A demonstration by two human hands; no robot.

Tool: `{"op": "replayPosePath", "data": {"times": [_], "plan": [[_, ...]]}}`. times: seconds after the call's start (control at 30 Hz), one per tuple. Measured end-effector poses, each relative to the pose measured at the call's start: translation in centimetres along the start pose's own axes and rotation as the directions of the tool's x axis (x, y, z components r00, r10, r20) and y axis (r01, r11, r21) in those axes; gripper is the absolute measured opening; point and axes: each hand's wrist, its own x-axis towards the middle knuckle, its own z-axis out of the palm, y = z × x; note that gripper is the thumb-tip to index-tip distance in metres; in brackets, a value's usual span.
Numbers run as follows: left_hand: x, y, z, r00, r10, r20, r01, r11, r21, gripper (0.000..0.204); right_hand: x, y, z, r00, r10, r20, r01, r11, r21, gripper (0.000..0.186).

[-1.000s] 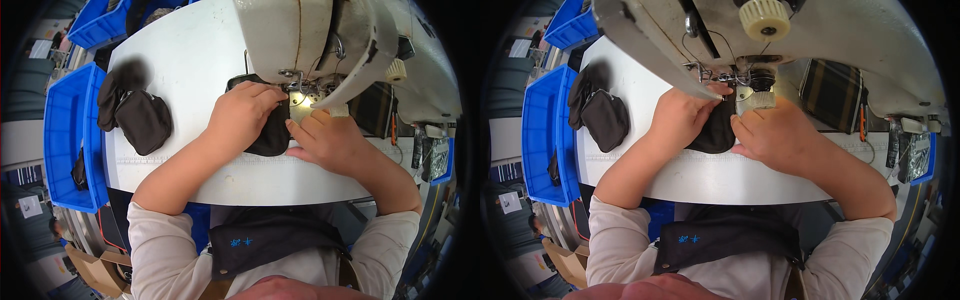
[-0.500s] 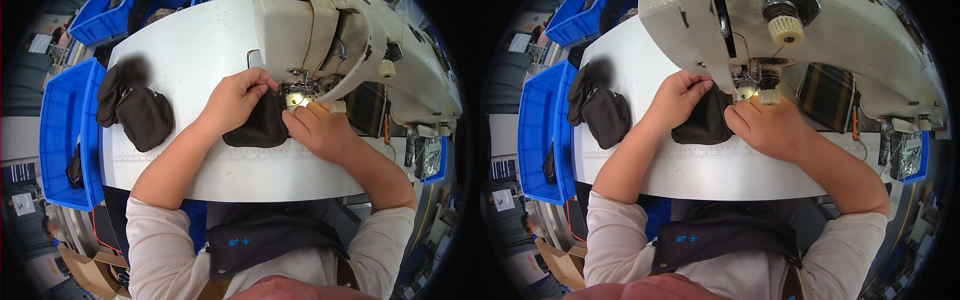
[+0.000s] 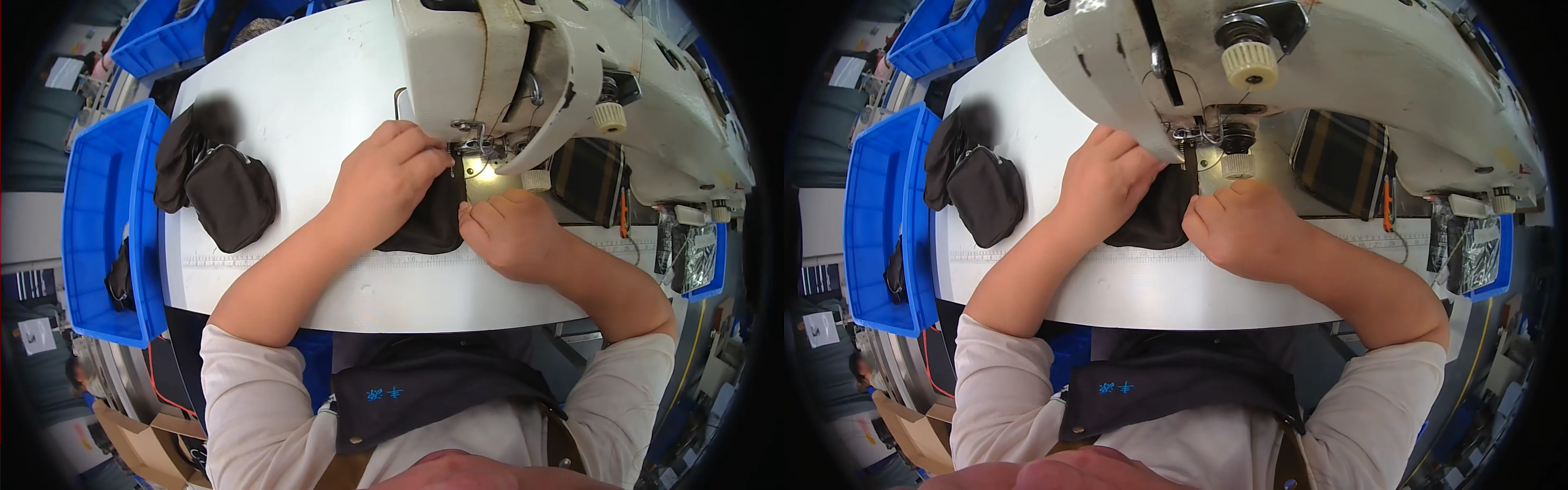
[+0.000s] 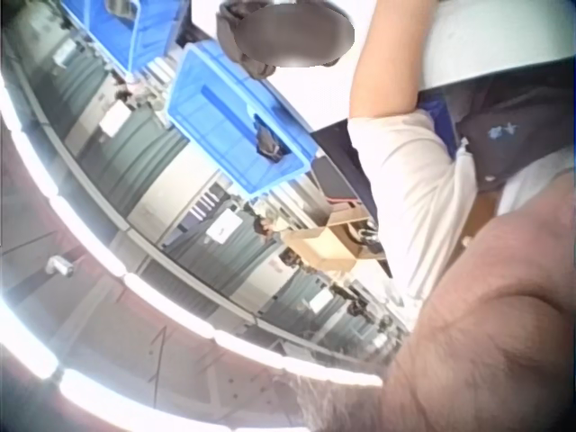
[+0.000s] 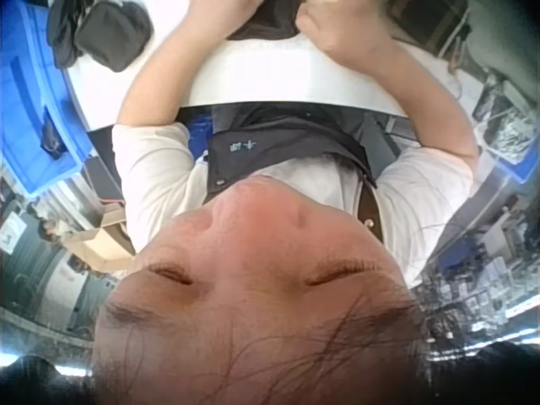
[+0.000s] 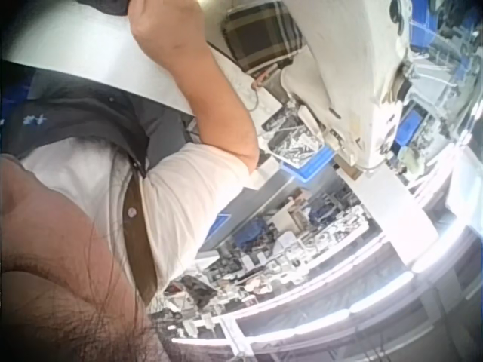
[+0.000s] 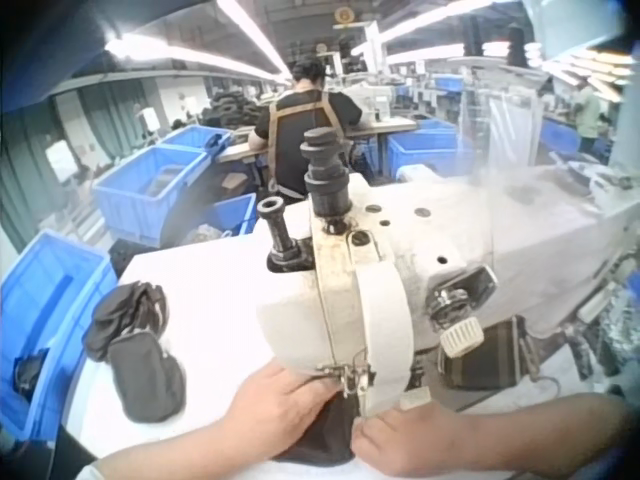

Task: The person operates an industrial sewing machine to stitch a zipper onto a small black pouch. They guide the fabric under the needle, pause to adjust the alignment, and continue sewing along the edge. After completing the seam, they remove the pouch and place it into a blue bin before picking up another pouch to repeat the process.

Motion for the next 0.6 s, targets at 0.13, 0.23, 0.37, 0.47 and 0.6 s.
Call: {"op": "replayPosePath", "data": {"times": [0.13,0.23,0.37,0.47,0.6], "plan": [[-0.5,2.6,-0.6,0.993,0.039,0.113,-0.052,0.992,0.113,0.02,-0.4,-1.4,0.2,0.998,0.057,-0.004,-0.058,0.996,-0.062,0.005],[-1.3,3.7,-0.6,0.988,0.056,0.146,-0.085,0.976,0.2,0.031,-0.1,-1.9,-0.7,0.994,0.061,0.089,-0.052,0.994,-0.097,0.007],[-1.3,4.4,-0.9,0.975,0.009,0.221,-0.068,0.963,0.259,0.036,0.0,-2.1,-0.9,0.994,0.064,0.089,-0.056,0.994,-0.093,0.008],[-1.4,4.2,-0.8,0.974,0.012,0.225,-0.073,0.962,0.265,0.038,0.1,-2.0,-0.9,0.995,0.064,0.079,-0.057,0.994,-0.091,0.008],[-1.0,3.8,-0.9,0.978,0.011,0.207,-0.067,0.961,0.267,0.038,-0.1,-1.8,-0.1,0.994,0.097,0.041,-0.092,0.988,-0.121,0.002]]}}
